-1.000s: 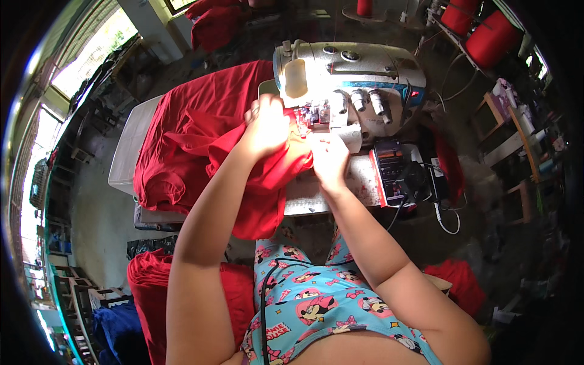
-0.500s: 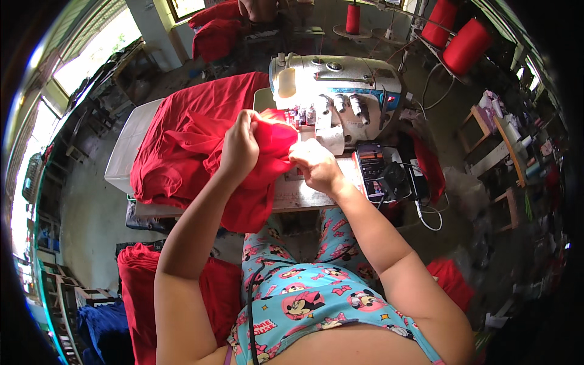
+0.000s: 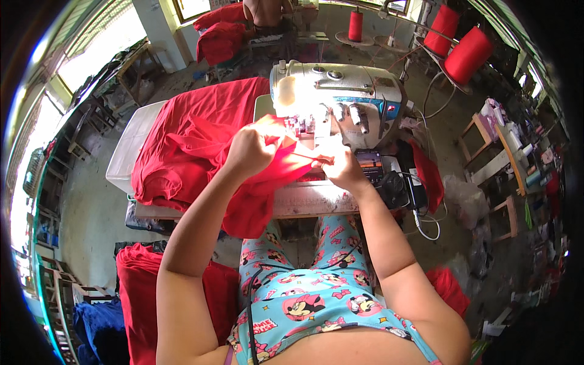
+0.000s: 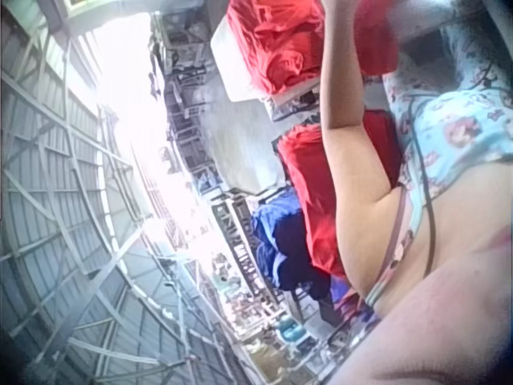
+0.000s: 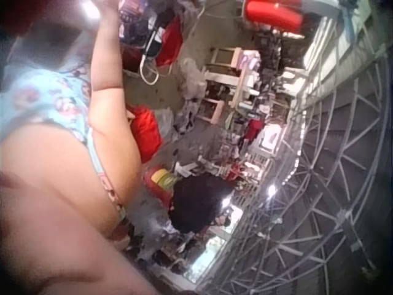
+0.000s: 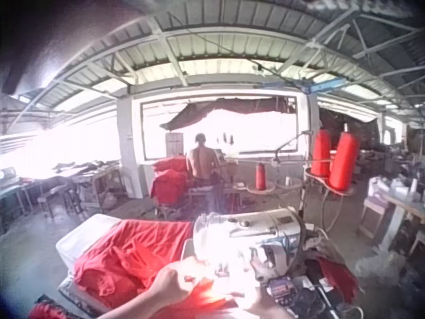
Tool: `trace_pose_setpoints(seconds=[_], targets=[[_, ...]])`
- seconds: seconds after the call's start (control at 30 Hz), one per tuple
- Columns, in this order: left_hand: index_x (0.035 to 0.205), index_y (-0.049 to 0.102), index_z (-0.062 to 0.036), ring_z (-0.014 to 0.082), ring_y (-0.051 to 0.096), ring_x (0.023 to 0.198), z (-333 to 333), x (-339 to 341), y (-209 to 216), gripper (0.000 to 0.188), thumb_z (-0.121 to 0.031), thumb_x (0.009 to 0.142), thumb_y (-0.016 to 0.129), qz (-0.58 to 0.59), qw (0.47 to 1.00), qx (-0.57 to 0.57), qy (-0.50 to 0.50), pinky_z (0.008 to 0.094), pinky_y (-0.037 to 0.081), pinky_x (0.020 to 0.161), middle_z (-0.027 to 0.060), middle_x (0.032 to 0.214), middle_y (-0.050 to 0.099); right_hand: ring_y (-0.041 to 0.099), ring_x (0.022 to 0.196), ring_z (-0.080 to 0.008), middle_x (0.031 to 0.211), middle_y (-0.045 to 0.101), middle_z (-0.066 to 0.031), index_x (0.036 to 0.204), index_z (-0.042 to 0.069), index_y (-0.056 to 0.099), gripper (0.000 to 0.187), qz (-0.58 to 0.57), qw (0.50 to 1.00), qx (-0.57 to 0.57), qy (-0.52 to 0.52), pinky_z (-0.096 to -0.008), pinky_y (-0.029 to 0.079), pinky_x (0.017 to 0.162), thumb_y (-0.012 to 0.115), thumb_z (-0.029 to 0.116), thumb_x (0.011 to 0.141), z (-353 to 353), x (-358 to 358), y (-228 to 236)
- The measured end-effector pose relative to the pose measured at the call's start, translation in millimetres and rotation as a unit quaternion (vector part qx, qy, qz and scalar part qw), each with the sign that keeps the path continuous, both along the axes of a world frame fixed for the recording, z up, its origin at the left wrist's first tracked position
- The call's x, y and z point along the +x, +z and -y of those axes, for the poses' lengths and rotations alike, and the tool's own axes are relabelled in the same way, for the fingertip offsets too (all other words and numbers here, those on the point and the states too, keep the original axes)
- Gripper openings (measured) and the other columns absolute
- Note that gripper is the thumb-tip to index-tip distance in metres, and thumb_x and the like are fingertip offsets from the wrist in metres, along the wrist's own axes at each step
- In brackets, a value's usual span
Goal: The person repeatedly folds and aligns a red fabric piece by hand in front of a sewing machine. The fabric is handled one at a time, smoothed, and repositioned multiple times without being sewn.
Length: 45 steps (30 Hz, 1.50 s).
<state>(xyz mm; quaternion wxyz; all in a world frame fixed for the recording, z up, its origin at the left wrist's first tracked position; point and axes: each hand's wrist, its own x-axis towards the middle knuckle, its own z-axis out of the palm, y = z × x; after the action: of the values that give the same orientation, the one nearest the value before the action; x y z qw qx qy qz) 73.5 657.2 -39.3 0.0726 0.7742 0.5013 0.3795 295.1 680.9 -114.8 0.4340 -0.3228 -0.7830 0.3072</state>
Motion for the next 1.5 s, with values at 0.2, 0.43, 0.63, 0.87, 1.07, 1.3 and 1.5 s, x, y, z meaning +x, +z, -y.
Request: trace_pose_setpoints(seconds=[0.2,0.43,0.63,0.87,1.07,1.3,1.5], targets=[[0.085,0.064,0.0003,0.0319,0.059,0.071,6.5,2.2,-13.0,0.022,-0.022,0.085,0.061,0.012,0.993,-0.112,-0.032,0.0381,0.046,0.068,0.0183,0.075,0.059,0.056,0.070,-0.0060,0.076,0.068,-0.0044,0.087,0.006,0.070,0.008,0.005,0.963,0.247,-0.112,-0.0253,0.046,0.061,0.066,0.004,0.081,0.4,-52.5,32.7],[0.076,0.064,-0.0001,0.0315,0.060,0.077,3.0,-2.8,-25.3,0.024,-0.024,0.081,0.066,0.022,1.000,0.010,-0.008,0.0392,0.046,0.074,0.0147,0.071,0.061,0.054,0.064,-0.0095,0.072,0.063,-0.0053,0.097,0.002,0.067,0.034,-0.092,0.991,-0.050,-0.077,-0.0264,0.046,0.059,0.046,-0.012,0.074,14.2,-47.1,42.5],[0.078,0.064,-0.0023,0.0329,0.057,0.072,-4.3,-6.1,-16.5,0.013,-0.015,0.077,0.065,-0.075,0.991,0.108,0.004,0.0400,0.045,0.068,0.0152,0.072,0.060,0.063,0.075,-0.0288,0.087,0.065,-0.0197,0.106,-0.001,0.062,0.034,0.061,0.996,0.036,-0.060,-0.0335,0.050,0.067,0.049,-0.003,0.075,-3.1,-37.1,40.3],[0.088,0.061,-0.0046,0.0311,0.053,0.077,19.7,14.7,2.5,0.015,-0.012,0.075,0.064,-0.165,0.955,0.222,0.110,0.0421,0.040,0.081,0.0146,0.084,0.057,0.065,0.077,-0.0251,0.087,0.067,-0.0183,0.096,-0.002,0.065,0.018,0.103,0.993,-0.050,-0.013,-0.0340,0.050,0.071,0.058,0.005,0.081,-17.5,-53.5,59.6],[0.105,0.054,-0.0044,0.0356,0.059,0.086,51.0,21.4,-60.9,0.022,-0.015,0.085,0.056,-0.051,0.986,-0.156,-0.010,0.0462,0.047,0.075,0.0198,0.089,0.060,0.064,0.069,-0.0340,0.077,0.066,-0.0209,0.084,-0.003,0.067,0.023,0.001,0.992,0.061,-0.107,-0.0382,0.050,0.063,0.050,0.000,0.070,-16.8,-53.6,63.8],[0.123,0.051,-0.0098,0.0367,0.048,0.115,37.1,-33.4,-60.9,0.046,-0.035,0.085,0.058,-0.260,0.958,-0.020,0.118,0.0517,0.037,0.093,0.0187,0.122,0.052,0.063,0.079,-0.0135,0.086,0.065,-0.0103,0.091,-0.007,0.064,0.031,-0.112,0.987,0.050,-0.109,-0.0257,0.053,0.065,0.044,-0.018,0.071,25.7,-54.5,-25.6],[0.137,0.037,-0.0087,0.0388,0.034,0.130,65.2,-34.5,-86.3,0.062,-0.039,0.087,0.056,-0.290,0.945,-0.102,0.108,0.0578,0.022,0.105,0.0199,0.140,0.037,0.062,0.084,-0.0179,0.092,0.063,-0.0105,0.096,-0.003,0.065,0.035,-0.211,0.974,-0.034,-0.072,-0.0287,0.053,0.076,0.046,-0.018,0.071,43.0,-67.3,-65.8]])
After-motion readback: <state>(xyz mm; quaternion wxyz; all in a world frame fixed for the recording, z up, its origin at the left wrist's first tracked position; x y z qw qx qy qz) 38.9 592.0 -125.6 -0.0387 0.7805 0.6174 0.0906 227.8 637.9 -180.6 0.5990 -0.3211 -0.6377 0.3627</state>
